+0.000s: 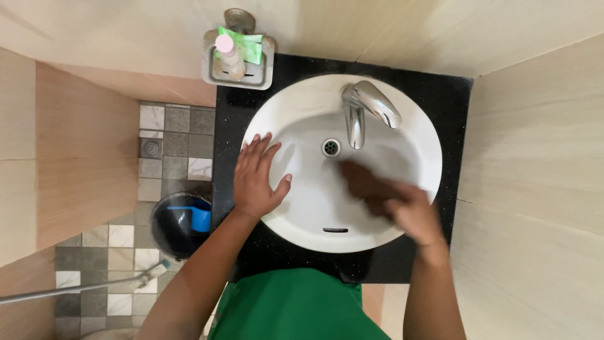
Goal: Wiping and cleaning a bathroom sink and its surrounding counter with a cloth.
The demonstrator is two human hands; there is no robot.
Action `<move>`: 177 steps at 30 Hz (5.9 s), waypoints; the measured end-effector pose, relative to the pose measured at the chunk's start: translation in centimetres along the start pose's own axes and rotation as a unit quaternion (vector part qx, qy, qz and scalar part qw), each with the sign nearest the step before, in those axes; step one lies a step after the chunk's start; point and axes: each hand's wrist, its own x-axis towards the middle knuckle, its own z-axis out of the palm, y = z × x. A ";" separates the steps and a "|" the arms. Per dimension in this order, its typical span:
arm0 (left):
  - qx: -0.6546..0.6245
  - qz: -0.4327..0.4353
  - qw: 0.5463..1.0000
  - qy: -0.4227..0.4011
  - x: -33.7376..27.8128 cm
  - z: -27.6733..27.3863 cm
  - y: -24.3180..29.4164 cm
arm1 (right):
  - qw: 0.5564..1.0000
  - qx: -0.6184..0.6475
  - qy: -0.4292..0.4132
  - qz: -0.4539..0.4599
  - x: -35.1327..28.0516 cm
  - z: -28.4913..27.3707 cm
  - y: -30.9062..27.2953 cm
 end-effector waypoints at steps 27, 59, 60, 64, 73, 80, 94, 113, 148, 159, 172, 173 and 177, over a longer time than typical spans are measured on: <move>-0.079 -0.009 0.996 0.036 0.0 -0.6 -0.6 | 0.899 0.381 0.204 -0.074 8.2 15.3 10.4; 0.094 0.218 0.949 -0.206 2.7 6.8 4.9 | 0.941 -0.039 0.100 -0.321 11.5 11.5 6.9; 0.132 0.230 0.951 -0.158 3.5 9.2 4.7 | 0.911 -0.080 0.161 -0.371 12.3 10.9 6.3; 0.169 0.195 0.937 -0.236 4.9 15.2 0.9 | 0.892 -0.046 0.216 -0.394 16.1 15.4 5.8; 0.257 0.019 0.891 -0.374 3.3 17.9 -1.2 | 0.977 -0.105 -0.062 -0.175 20.1 19.3 10.3; 0.214 0.013 0.815 -0.538 2.4 -0.9 9.8 | 0.927 0.105 -0.346 -0.097 4.9 12.5 3.9; 0.246 0.111 0.962 -0.034 6.3 -1.8 2.4 | 0.858 -0.144 0.189 -0.455 8.3 17.0 -4.3; 0.125 0.174 0.939 -0.269 6.5 5.0 13.7 | 0.963 -0.236 -0.020 -0.127 2.0 1.4 2.2; 0.324 0.208 0.847 -0.367 7.0 18.9 1.2 | 0.928 -0.326 0.118 -0.137 18.9 15.6 14.1; 0.449 0.030 0.735 -0.507 5.0 7.6 5.3 | 0.962 -0.051 -0.117 -0.242 15.5 21.2 5.7; 0.079 -0.053 0.853 -0.514 -2.5 -3.6 15.6 | 0.921 -0.268 -0.259 -0.114 -1.9 4.0 -1.9; 0.115 -0.022 0.877 -0.466 -2.2 -2.4 14.8 | 0.929 -0.293 -0.190 -0.121 -1.2 4.1 -1.5; 0.190 -0.004 0.931 -0.311 1.8 3.9 12.2 | 0.862 -0.410 0.036 -0.298 5.8 4.4 1.2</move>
